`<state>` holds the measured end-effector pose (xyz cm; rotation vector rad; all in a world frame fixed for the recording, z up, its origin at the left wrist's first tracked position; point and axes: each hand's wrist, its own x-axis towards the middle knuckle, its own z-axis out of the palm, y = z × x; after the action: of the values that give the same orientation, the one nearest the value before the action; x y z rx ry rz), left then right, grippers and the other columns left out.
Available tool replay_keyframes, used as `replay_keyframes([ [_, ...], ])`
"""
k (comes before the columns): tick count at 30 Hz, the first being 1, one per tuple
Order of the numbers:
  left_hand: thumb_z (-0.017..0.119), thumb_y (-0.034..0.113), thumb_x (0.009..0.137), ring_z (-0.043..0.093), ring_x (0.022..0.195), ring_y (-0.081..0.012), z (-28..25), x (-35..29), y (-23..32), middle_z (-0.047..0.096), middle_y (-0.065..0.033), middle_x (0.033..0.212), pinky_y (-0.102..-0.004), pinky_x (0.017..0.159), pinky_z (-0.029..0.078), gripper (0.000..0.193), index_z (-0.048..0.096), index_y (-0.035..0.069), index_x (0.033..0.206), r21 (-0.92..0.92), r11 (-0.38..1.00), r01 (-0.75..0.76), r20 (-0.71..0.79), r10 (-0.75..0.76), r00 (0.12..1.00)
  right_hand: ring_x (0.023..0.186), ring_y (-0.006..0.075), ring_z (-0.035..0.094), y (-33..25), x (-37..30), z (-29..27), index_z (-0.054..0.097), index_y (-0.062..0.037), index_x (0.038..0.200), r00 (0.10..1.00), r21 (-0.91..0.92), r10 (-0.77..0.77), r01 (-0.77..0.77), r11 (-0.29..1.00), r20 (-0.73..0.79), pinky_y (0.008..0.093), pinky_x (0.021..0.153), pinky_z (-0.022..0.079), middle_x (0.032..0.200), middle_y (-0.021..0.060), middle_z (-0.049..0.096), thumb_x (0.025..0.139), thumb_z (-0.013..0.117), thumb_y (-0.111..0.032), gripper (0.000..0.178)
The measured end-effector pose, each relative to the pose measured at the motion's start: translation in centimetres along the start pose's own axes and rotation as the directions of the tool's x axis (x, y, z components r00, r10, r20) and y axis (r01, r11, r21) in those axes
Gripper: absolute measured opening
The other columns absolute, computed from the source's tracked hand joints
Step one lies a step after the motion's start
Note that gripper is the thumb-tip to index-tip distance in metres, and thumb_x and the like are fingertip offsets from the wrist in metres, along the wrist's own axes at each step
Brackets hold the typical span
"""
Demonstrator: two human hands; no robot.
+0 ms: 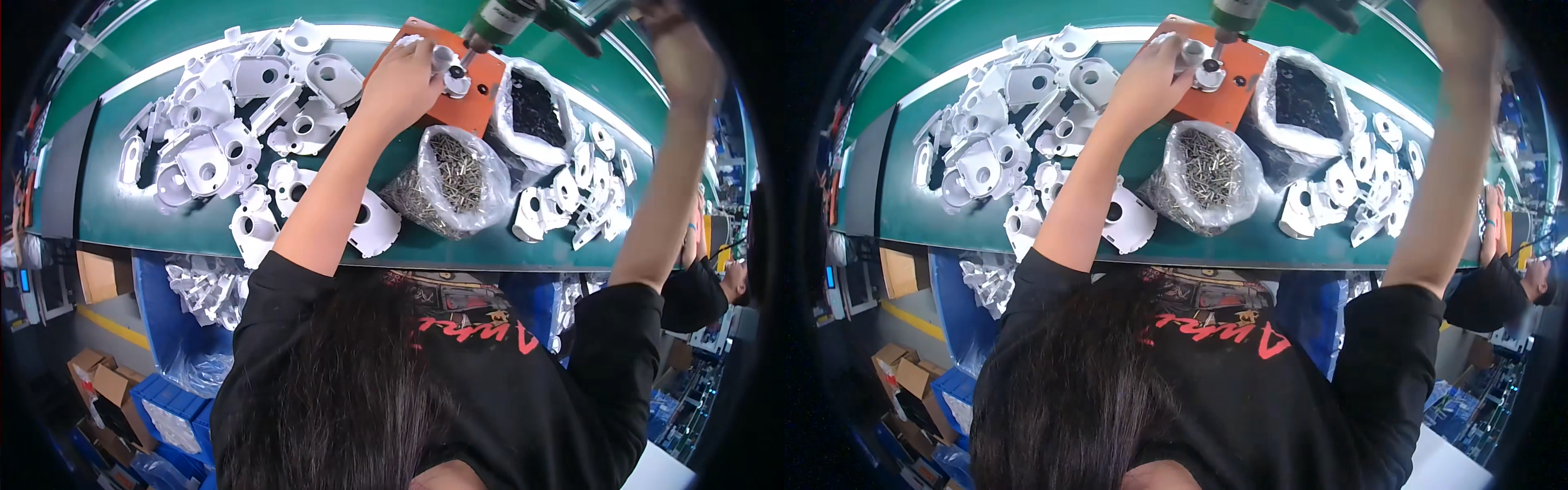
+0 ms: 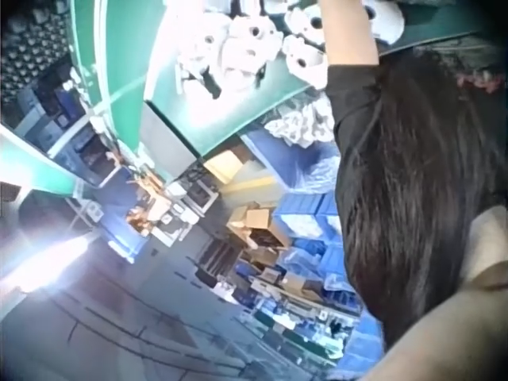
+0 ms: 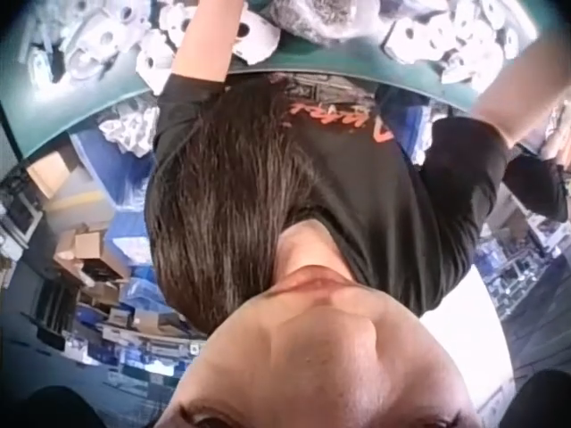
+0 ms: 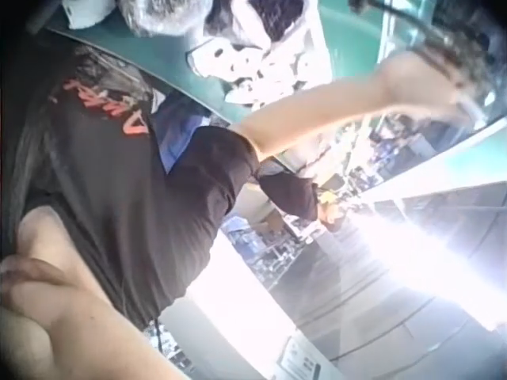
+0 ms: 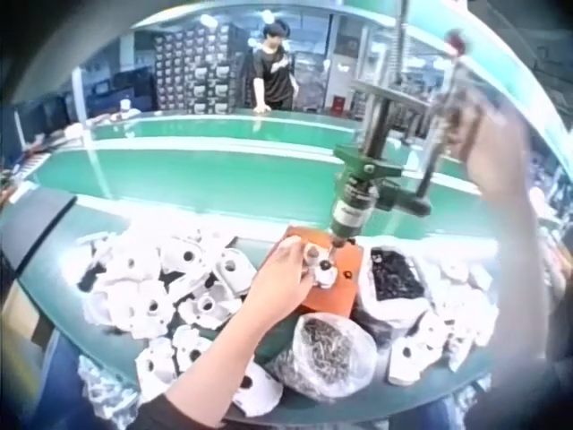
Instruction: Assembling plastic components using a manual press at a factory workstation.
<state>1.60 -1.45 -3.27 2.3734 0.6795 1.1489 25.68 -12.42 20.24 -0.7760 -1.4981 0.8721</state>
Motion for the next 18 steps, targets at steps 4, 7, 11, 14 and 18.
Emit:
replay_keyframes([
  [4, 0.06, 0.012, 0.077, 0.057, 0.093, -0.0363, 0.4, 0.3, 0.1, 0.061, -0.0174, 0.095, -0.0441, 0.083, 0.045, 0.03, 0.053, -0.001, 0.103, -0.029, 0.996, -0.087, -0.016, 0.087, 0.996, 0.071, 0.0142, 0.061, 4.4, -2.1, -1.4, 0.056, -0.0041, 0.114, 0.919, 0.24, 0.169, -0.085, 0.967, -0.357, 0.0251, 0.059, 0.052, 0.087, 0.0052, 0.065, 0.091, 0.056, -0.025, 0.031],
  [7, 0.056, 0.022, 0.085, 0.053, 0.106, -0.0365, -0.1, 0.4, -0.7, 0.057, -0.0196, 0.109, -0.0427, 0.092, 0.041, 0.039, 0.049, 0.001, 0.117, 0.052, 0.998, -0.027, 0.146, 0.019, 0.989, 0.066, 0.0141, 0.059, 2.9, -6.4, 3.3, 0.057, -0.0057, 0.112, 0.663, 0.452, 0.442, -0.172, 0.875, -0.605, 0.0245, 0.061, 0.051, 0.085, 0.0048, 0.064, 0.093, 0.053, -0.028, 0.029],
  [11, 0.056, 0.025, 0.085, 0.053, 0.107, -0.035, 0.7, 2.0, -0.9, 0.057, -0.0186, 0.112, -0.0441, 0.096, 0.037, 0.037, 0.05, 0.002, 0.114, 0.148, 0.986, -0.071, 0.205, 0.04, 0.978, 0.128, 0.0257, 0.04, -1.4, -13.2, 9.2, 0.039, 0.0038, 0.128, 0.962, -0.682, -0.269, 0.17, 0.711, -0.04, 0.0378, 0.105, 0.029, 0.132, 0.0177, 0.046, 0.091, 0.043, -0.034, 0.053],
  [14, 0.061, 0.029, 0.083, 0.056, 0.105, -0.0318, -0.2, 3.1, -1.4, 0.06, -0.0149, 0.102, -0.0408, 0.093, 0.039, 0.039, 0.05, 0.01, 0.115, 0.34, 0.908, -0.244, 0.178, 0.192, 0.965, 0.116, 0.0151, 0.049, -2.4, -13.2, 16.7, 0.055, -0.0001, 0.102, 0.884, -0.126, -0.409, 0.443, 0.888, 0.225, 0.0424, 0.1, 0.028, 0.117, 0.0078, 0.06, 0.089, 0.048, -0.019, 0.024],
  [18, 0.065, 0.035, 0.07, 0.044, 0.12, -0.0331, -3.3, 5.0, 0.7, 0.05, -0.0156, 0.126, -0.0539, 0.106, 0.018, 0.061, 0.048, 0.014, 0.124, 0.346, 0.935, -0.08, 0.529, -0.124, 0.839, 0.108, 0.0085, 0.057, -2.9, -15.9, 18.8, 0.067, -0.0082, 0.074, 0.824, 0.472, -0.448, 0.26, 0.842, 0.347, 0.0476, 0.098, 0.026, 0.112, -0.0001, 0.067, 0.088, 0.049, -0.009, 0.023],
])
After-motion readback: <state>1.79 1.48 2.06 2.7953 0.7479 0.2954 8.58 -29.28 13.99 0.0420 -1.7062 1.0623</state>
